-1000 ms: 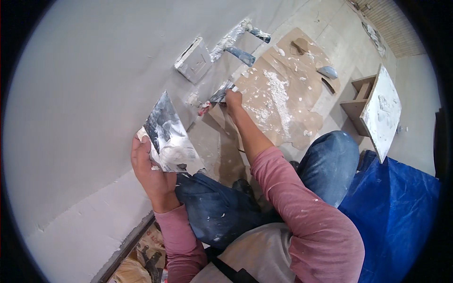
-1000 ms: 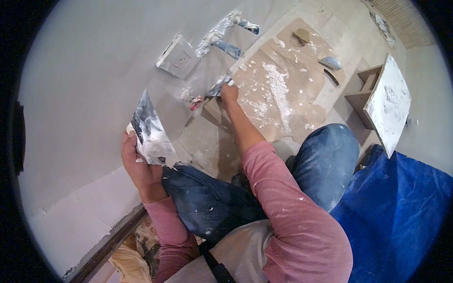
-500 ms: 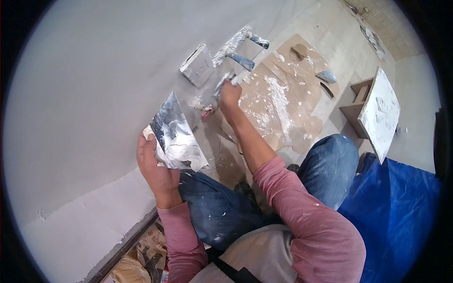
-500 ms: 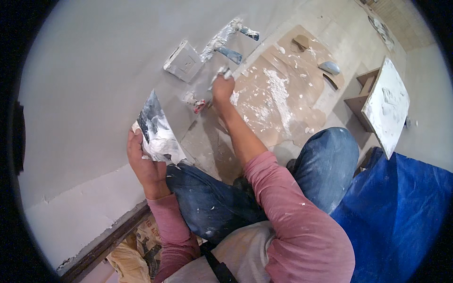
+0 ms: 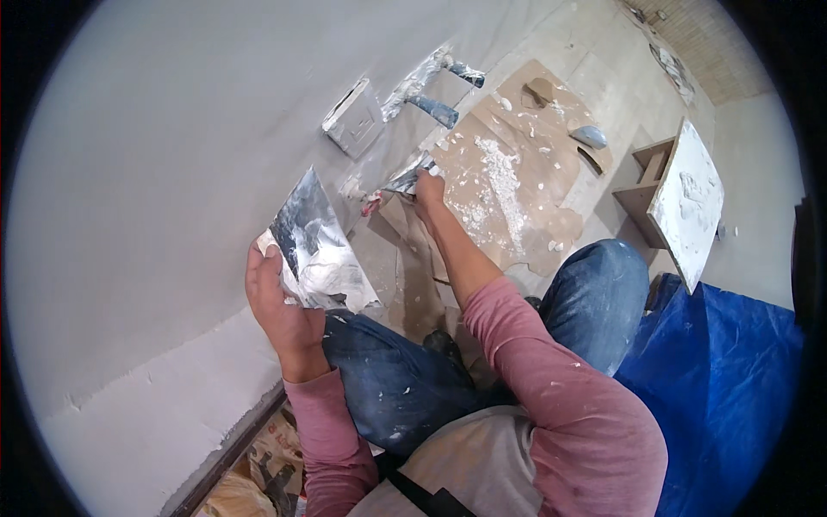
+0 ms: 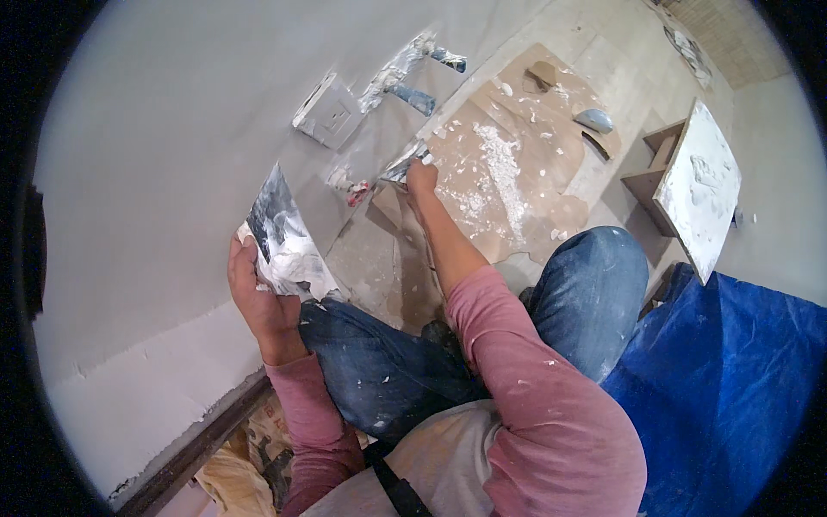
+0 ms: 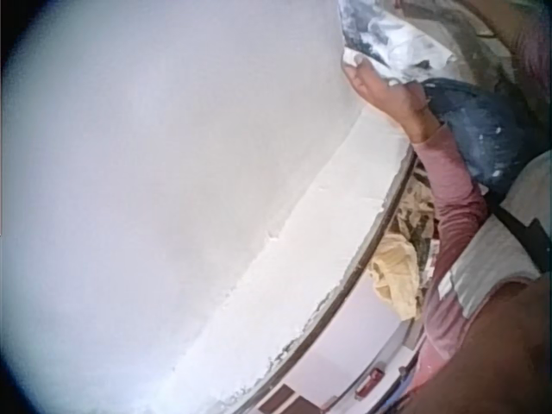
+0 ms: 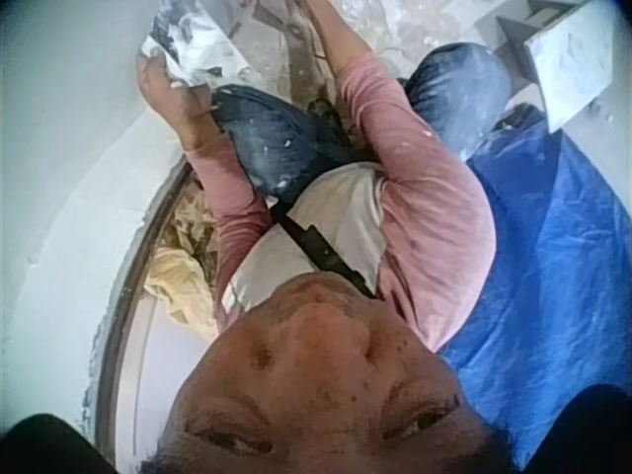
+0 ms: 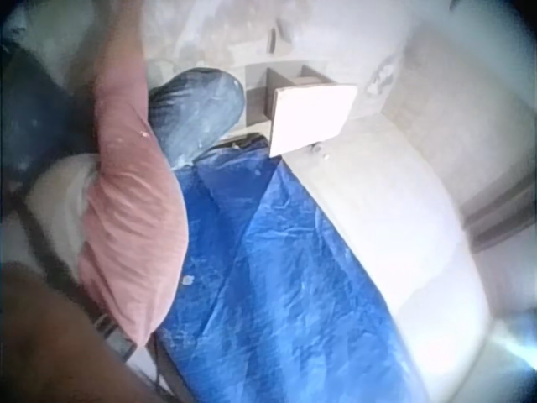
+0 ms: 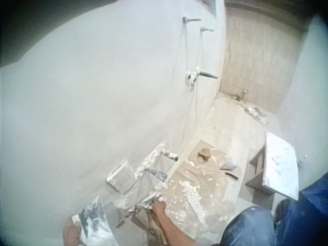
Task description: The person applies plaster to the wall using a putty knife, mixes and scrapes plaster between two putty knives, and spreads plaster around the pipes on the wall.
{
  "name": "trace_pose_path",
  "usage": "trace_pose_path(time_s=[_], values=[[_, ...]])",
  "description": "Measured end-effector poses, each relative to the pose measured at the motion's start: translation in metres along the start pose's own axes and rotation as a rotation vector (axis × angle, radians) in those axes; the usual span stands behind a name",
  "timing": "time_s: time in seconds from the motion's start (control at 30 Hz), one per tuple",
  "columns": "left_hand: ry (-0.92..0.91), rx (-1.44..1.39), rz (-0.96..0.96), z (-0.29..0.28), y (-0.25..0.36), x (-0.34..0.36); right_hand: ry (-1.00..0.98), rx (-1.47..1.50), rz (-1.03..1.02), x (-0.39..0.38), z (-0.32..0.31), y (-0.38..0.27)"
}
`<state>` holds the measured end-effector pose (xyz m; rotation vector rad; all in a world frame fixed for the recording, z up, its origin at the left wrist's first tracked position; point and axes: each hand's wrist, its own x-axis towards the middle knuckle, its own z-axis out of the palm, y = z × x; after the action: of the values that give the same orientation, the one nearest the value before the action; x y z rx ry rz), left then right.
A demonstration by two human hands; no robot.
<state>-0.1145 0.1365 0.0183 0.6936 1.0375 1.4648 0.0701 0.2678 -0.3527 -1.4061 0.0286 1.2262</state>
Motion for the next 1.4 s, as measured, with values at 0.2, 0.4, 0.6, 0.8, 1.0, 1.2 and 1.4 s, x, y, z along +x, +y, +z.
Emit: trace_pose_path(time_s=[0.2, 0.4, 0.6, 0.8, 1.0, 1.2, 1.4], values=[[0.021, -0.002, 0.013, -0.005, 0.000, 0.000, 0.044, -0.283, 0.033, -0.001, 0.026, 0.002], [0.040, 0.001, 0.031, -0.011, 0.003, -0.001, 0.086, -0.294, 0.090, -0.040, 0.038, -0.009], [0.025, -0.008, 0.019, -0.002, 0.000, -0.001, 0.101, -0.293, 0.037, -0.032, 0.031, -0.008], [0.010, -0.017, 0.024, -0.017, 0.001, 0.001, 0.071, -0.442, 0.013, -0.040, 0.045, -0.009], [0.009, -0.001, 0.019, -0.012, 0.001, 0.000, 0.030, -0.312, -0.036, -0.050, 0.044, -0.012], [0.018, -0.013, 0.020, -0.010, 0.002, -0.001, 0.056, -0.384, -0.031, -0.056, 0.008, -0.002], [0.011, -0.026, 0.013, -0.006, -0.001, 0.001, 0.169, -0.594, -0.153, -0.032, 0.026, 0.005]])
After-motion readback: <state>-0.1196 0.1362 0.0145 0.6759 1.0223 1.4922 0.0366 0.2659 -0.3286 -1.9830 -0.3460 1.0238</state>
